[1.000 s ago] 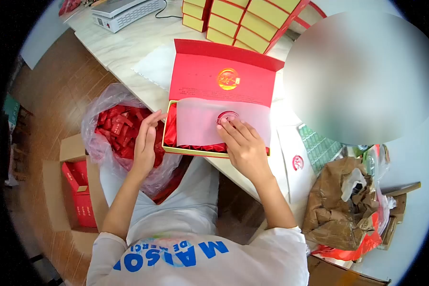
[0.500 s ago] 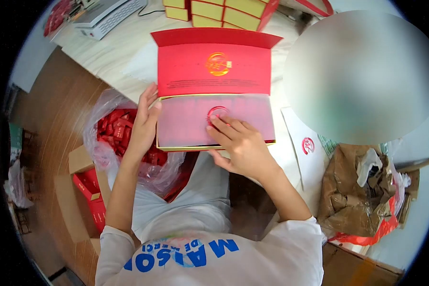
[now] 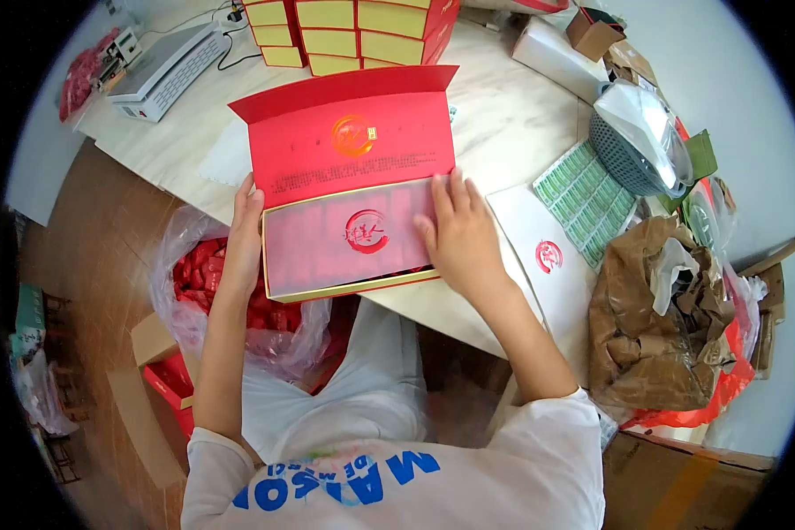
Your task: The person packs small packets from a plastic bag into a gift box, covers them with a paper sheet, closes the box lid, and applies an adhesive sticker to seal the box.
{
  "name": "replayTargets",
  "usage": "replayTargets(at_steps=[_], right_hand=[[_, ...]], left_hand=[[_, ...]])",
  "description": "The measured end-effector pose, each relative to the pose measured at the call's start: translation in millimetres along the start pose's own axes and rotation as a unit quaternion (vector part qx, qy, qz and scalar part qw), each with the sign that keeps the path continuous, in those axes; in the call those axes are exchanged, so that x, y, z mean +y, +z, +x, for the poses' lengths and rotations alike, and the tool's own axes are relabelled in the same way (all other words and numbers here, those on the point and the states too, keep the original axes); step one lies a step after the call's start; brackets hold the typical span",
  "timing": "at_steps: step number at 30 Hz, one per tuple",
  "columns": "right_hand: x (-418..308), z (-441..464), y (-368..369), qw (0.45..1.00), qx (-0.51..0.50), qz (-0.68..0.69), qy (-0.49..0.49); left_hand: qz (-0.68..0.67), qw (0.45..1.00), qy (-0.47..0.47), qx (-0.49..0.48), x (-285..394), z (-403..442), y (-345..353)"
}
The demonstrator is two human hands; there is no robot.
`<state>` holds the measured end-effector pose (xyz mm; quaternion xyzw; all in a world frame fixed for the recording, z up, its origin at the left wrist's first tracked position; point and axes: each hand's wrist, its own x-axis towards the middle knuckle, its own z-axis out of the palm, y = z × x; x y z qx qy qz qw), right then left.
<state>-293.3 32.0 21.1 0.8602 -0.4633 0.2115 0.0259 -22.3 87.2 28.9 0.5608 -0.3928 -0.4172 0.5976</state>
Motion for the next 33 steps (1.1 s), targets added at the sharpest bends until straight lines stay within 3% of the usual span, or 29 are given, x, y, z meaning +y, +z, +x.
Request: replayTargets(at_steps=[5, 8, 9, 10, 11, 14, 15, 17, 19, 21, 23, 29, 33], right_hand=[[-17.8, -12.8, -5.6, 0.997, -0.062, -0.023, 0.04], [-6.2, -6.7, -13.1, 0.998, 0.024, -0.049, 0.044], [-3.3, -0.6, -24.5, 0.998, 0.024, -0.048, 0.044], [-1.2, 6.5, -40.7, 0.994, 0.063, 0.018, 0.092], [3.9, 12.4, -53.0, 0.982, 0.1, 0.082, 0.139], [35.0, 18.3, -74.2, 0.94, 0.23, 0.167, 0.188], [40.9, 19.1, -80.5, 0.931, 0.265, 0.17, 0.184], [45.4, 19.9, -81.5, 0.922, 0.284, 0.191, 0.179], [39.7, 21.3, -79.4, 0.937, 0.243, 0.187, 0.168], [34.8, 22.7, -68.0, 0.945, 0.221, 0.184, 0.158], [24.6, 24.5, -60.9, 0.964, 0.165, 0.153, 0.141], [16.4, 25.0, -43.9, 0.982, 0.129, 0.11, 0.087], [6.1, 20.3, -22.4, 0.987, 0.117, 0.105, 0.019]], left_hand=[[0.001, 0.999, 0.03, -0.023, -5.0, 24.0, -6.2], [0.033, 0.998, 0.051, 0.015, 5.2, 34.2, -3.4], [-0.025, 0.997, 0.07, -0.016, 13.1, 38.0, -8.4], [-0.084, 0.991, 0.088, -0.047, 20.7, 41.7, -12.6], [-0.087, 0.989, 0.115, -0.012, 26.9, 45.0, -15.1], [-0.135, 0.966, 0.026, -0.218, 60.5, 24.3, -29.2], [-0.036, 0.966, -0.026, -0.256, 59.8, 19.0, -31.4], [0.27, 0.914, 0.085, -0.292, 39.1, 5.7, -21.2], [0.34, 0.883, 0.125, -0.298, 19.7, -16.1, -6.2], [0.546, 0.758, 0.233, -0.271, 16.2, -44.1, 12.5], [0.616, 0.721, 0.246, -0.201, 5.7, -54.9, 26.1], [0.631, 0.706, 0.264, -0.187, -3.9, -56.9, 32.0], [0.602, 0.724, 0.281, -0.183, 5.8, -54.0, 26.2]])
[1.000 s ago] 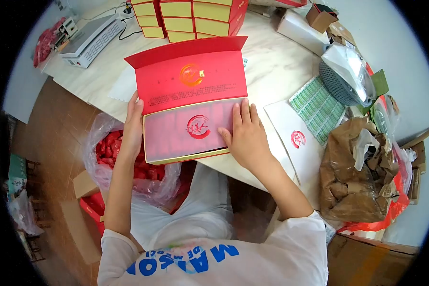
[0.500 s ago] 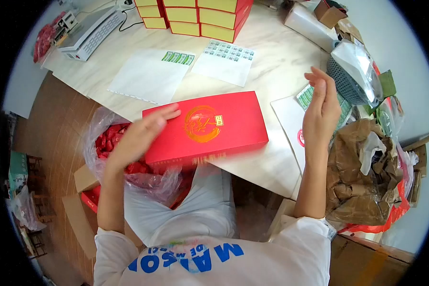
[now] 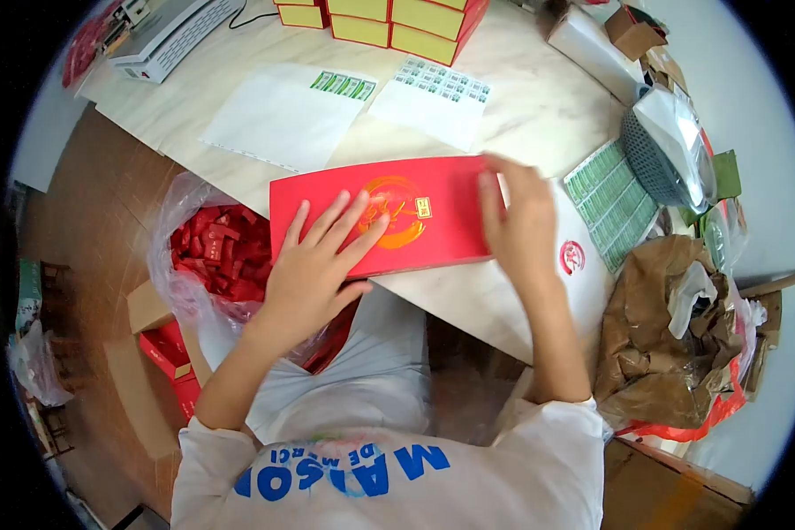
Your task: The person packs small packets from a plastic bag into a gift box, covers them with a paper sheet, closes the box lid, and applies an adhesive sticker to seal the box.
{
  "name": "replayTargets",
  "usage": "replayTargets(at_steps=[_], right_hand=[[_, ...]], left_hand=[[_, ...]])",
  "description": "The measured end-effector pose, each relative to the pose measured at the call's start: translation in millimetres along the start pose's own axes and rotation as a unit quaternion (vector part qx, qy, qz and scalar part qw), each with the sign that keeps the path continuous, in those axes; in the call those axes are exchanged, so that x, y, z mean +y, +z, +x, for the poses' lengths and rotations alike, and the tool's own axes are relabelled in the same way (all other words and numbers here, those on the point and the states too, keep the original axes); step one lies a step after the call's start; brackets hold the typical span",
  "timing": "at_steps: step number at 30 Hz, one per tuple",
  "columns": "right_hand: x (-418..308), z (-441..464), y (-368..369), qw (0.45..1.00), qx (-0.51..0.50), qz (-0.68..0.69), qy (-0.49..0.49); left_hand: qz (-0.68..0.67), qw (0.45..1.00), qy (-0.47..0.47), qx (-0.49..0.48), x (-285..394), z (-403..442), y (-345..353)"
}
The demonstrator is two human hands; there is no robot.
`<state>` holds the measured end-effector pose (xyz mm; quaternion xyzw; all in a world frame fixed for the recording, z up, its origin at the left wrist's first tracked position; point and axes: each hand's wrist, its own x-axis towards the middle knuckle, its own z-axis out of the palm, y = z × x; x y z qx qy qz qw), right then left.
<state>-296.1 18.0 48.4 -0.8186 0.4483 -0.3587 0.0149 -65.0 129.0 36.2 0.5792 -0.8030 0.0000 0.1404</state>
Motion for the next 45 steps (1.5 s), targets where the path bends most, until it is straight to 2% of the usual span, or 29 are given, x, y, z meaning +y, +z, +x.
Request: replayTargets(at_steps=[1, 2, 4, 6, 8, 11, 12, 14, 16, 18, 20, 22, 24, 26, 27, 29, 30, 32, 33, 35, 36, 37, 38, 39, 40, 41, 42, 43, 45], right_hand=[[-6.8, -2.4, 5.2, 0.998, -0.038, 0.018, -0.039], [-13.6, -4.2, 8.5, 0.994, -0.076, 0.036, -0.076], [-26.1, -6.7, 10.0, 0.992, -0.078, 0.045, -0.088], [-28.2, -4.4, 11.5, 0.99, -0.079, 0.056, -0.103], [-10.6, 7.1, 7.5, 0.996, -0.057, 0.011, -0.071], [40.4, 44.8, 20.9, 1.0, -0.021, 0.01, 0.0], [70.2, 61.8, 37.1, 0.999, -0.029, 0.033, 0.023], [118.0, 91.6, 71.5, 0.995, -0.064, -0.03, 0.073], [148.4, 112.9, 102.8, 0.983, -0.124, -0.017, 0.135], [180.8, 126.6, 132.7, 0.981, -0.149, -0.038, 0.12], [178.3, 139.7, 145.7, 0.976, -0.181, -0.058, 0.103], [156.3, 145.8, 132.9, 0.942, -0.263, -0.115, 0.171], [150.6, 152.4, 133.7, 0.951, -0.239, -0.125, 0.152], [152.7, 163.7, 133.3, 0.926, -0.312, -0.123, 0.171], [154.9, 165.7, 132.6, 0.928, -0.308, -0.121, 0.173], [155.0, 171.2, 134.2, 0.932, -0.315, -0.019, 0.18], [147.6, 171.4, 130.3, 0.933, -0.312, -0.017, 0.178], [130.3, 165.3, 117.7, 0.921, -0.296, 0.111, 0.229], [121.7, 161.0, 111.2, 0.921, -0.297, 0.111, 0.228], [103.4, 151.5, 93.9, 0.918, -0.222, 0.256, 0.208], [87.5, 148.1, 79.6, 0.918, -0.221, 0.255, 0.207], [67.6, 144.8, 63.3, 0.921, -0.178, 0.294, 0.185], [51.3, 141.1, 51.2, 0.92, -0.135, 0.33, 0.161], [41.3, 137.1, 44.7, 0.921, -0.135, 0.329, 0.16], [33.3, 133.1, 39.4, 0.883, -0.1, 0.432, 0.152], [24.6, 128.8, 34.0, 0.834, -0.064, 0.529, 0.142], [11.8, 123.4, 26.7, 0.835, -0.065, 0.529, 0.141], [-2.5, 117.5, 20.0, 0.813, -0.061, 0.562, 0.138], [-17.5, 109.8, 26.6, 0.779, -0.039, 0.612, 0.129]], left_hand=[[-0.19, 0.982, 0.01, 0.007, -8.7, -3.9, -7.6], [-0.372, 0.928, 0.023, 0.013, -18.7, -9.2, -12.4], [-0.491, 0.854, -0.083, 0.151, -36.5, -32.2, -2.8], [-0.55, 0.774, -0.216, 0.228, -48.5, -43.1, 2.9], [-0.513, 0.783, -0.258, 0.24, -64.1, -49.6, 14.8], [-0.496, 0.802, -0.239, 0.233, -72.6, -45.5, 26.0], [-0.474, 0.817, -0.23, 0.234, -74.3, -40.7, 25.5], [-0.484, 0.817, -0.21, 0.232, -77.9, -31.9, 33.0], [-0.479, 0.822, -0.221, 0.215, -72.5, -22.0, 33.2], [-0.459, 0.838, -0.214, 0.203, -65.6, -19.4, 30.1], [-0.462, 0.838, -0.2, 0.21, -63.5, -21.5, 27.1], [-0.469, 0.83, -0.205, 0.223, -68.9, -24.0, 28.3], [-0.521, 0.794, -0.23, 0.212, -76.4, -24.6, 26.4], [-0.501, 0.8, -0.254, 0.212, -79.2, -17.2, 20.6], [-0.508, 0.797, -0.242, 0.221, -81.1, -11.3, 17.2], [-0.518, 0.79, -0.226, 0.238, -79.5, 1.8, 4.3], [-0.515, 0.792, -0.224, 0.24, -77.3, 8.5, -2.0], [-0.503, 0.806, -0.208, 0.233, -76.2, 20.8, -11.1], [-0.506, 0.81, -0.198, 0.222, -78.3, 26.4, -13.1], [-0.523, 0.8, -0.208, 0.208, -82.3, 39.3, -9.5], [-0.539, 0.79, -0.217, 0.197, -82.8, 45.6, -8.4], [-0.54, 0.79, -0.215, 0.198, -78.9, 51.6, -10.3], [-0.558, 0.772, -0.243, 0.185, -71.7, 58.6, -13.3], [-0.575, 0.753, -0.27, 0.172, -65.8, 65.4, -14.6], [-0.576, 0.753, -0.268, 0.173, -62.8, 71.8, -14.1], [-0.606, 0.725, -0.282, 0.164, -60.6, 78.3, -13.4], [-0.636, 0.697, -0.295, 0.154, -58.6, 84.6, -13.1], [-0.636, 0.696, -0.295, 0.154, -56.4, 91.7, -14.8], [-0.742, 0.587, -0.303, 0.116, -52.5, 102.7, -19.6]])
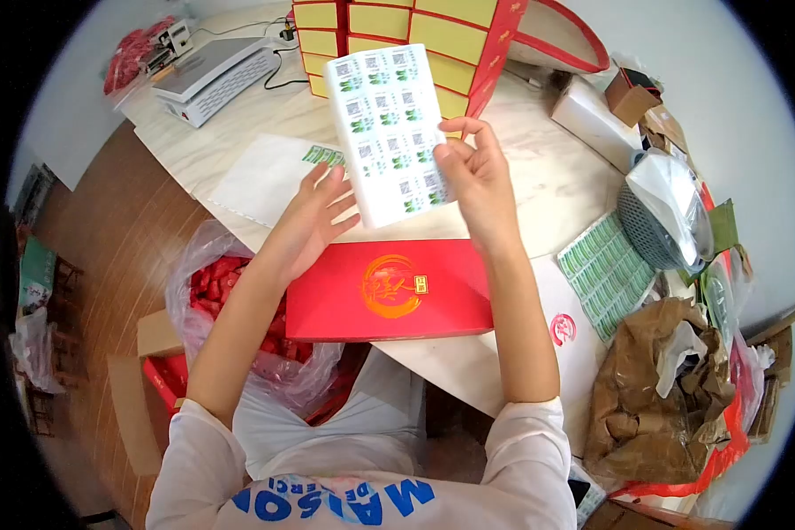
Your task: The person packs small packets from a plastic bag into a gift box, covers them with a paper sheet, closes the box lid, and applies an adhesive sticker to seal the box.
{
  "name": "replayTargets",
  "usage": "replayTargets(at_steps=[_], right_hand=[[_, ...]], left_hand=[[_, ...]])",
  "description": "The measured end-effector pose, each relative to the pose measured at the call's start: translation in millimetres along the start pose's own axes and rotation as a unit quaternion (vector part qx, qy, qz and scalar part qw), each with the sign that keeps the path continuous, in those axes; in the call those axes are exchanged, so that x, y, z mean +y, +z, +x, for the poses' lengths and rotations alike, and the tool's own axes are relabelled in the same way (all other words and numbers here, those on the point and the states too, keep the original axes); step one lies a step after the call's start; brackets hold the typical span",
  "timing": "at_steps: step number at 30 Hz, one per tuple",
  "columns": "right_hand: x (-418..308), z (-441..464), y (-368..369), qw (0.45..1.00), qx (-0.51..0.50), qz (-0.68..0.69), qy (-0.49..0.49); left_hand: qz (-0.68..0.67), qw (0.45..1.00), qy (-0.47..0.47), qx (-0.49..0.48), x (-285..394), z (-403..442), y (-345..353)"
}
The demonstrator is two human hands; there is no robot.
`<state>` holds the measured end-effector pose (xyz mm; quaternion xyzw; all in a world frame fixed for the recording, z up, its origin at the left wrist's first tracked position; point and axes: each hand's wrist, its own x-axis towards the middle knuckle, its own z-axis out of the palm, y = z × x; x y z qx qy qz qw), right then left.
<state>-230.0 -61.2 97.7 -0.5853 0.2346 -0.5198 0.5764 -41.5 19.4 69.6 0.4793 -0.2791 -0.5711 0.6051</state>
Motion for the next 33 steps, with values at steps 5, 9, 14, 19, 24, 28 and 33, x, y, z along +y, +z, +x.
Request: replayTargets(at_steps=[5, 9, 14, 19, 24, 28, 33], right_hand=[[9.5, -14.9, 21.2, 0.989, 0.038, -0.115, -0.082], [-1.6, -27.1, 27.4, 0.965, 0.057, -0.249, -0.055], [-16.2, -27.4, 29.1, 0.761, 0.06, -0.521, -0.382], [-11.8, -27.8, 29.7, 0.756, -0.017, -0.525, -0.391], [-11.9, -27.0, 28.1, 0.763, -0.036, -0.496, -0.414], [-11.2, -30.5, 33.8, 0.794, -0.055, -0.439, -0.418], [-6.2, -32.2, 39.7, 0.811, -0.036, -0.428, -0.397]], left_hand=[[-0.078, 0.984, 0.069, -0.145, 5.0, -8.1, 13.1], [-0.055, 0.986, 0.145, -0.053, 7.8, -9.3, 18.1], [0.02, 0.989, 0.145, -0.028, 12.1, -13.0, 12.7], [0.104, 0.984, 0.14, -0.042, 13.7, -26.5, 20.5], [0.073, 0.991, 0.077, -0.083, 16.9, -27.4, 11.7], [0.057, 0.991, 0.085, -0.081, 15.9, -27.5, 13.8], [0.059, 0.988, 0.135, -0.048, 13.6, -28.7, 18.5]])
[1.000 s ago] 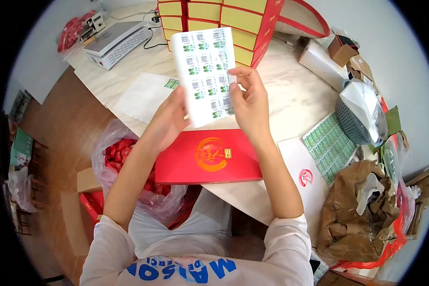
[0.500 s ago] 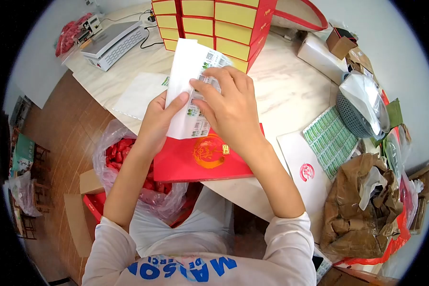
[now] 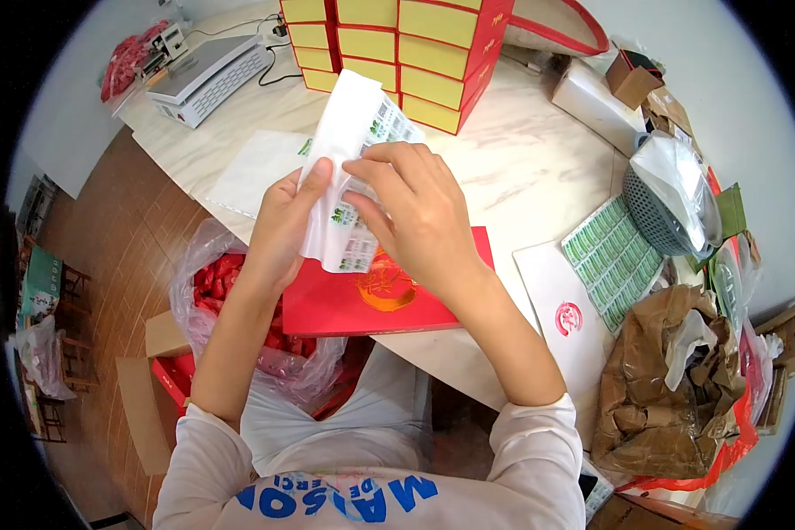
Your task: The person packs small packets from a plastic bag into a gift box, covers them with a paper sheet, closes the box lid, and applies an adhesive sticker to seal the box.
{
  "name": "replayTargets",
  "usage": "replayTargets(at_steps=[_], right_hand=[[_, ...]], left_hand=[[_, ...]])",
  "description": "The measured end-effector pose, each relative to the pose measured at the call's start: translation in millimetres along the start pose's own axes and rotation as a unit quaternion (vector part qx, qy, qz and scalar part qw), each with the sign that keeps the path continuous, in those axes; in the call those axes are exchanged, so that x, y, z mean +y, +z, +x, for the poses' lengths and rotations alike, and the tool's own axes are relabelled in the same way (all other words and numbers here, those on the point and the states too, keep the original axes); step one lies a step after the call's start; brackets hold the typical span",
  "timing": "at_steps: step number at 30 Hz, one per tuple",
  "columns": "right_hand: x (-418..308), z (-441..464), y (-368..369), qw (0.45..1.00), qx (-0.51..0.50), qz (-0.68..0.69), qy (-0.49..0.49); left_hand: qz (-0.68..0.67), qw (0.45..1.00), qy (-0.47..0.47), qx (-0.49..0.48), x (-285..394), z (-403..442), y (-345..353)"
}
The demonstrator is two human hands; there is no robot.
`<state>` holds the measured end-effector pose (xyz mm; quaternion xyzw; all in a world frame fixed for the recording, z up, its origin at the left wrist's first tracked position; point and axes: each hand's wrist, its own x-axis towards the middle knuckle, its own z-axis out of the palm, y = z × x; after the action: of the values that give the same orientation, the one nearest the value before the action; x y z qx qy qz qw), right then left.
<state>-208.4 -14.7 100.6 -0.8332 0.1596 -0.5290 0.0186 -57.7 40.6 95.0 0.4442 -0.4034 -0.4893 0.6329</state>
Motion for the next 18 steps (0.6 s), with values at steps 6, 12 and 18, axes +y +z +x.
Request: replayTargets(at_steps=[6, 12, 18], right_hand=[[-3.3, -1.6, -1.1, 1.0, 0.008, -0.008, -0.01], [-2.9, -0.9, -0.9, 1.0, 0.007, -0.004, -0.029], [-14.5, -3.2, -1.2, 0.999, -0.024, 0.024, 0.005]], left_hand=[[0.003, 1.0, -0.013, -0.005, -2.9, 1.3, -2.9], [0.027, 0.999, 0.014, -0.008, -6.1, 1.1, -2.8], [0.014, 0.998, 0.047, 0.037, -4.8, 3.5, -2.4]])
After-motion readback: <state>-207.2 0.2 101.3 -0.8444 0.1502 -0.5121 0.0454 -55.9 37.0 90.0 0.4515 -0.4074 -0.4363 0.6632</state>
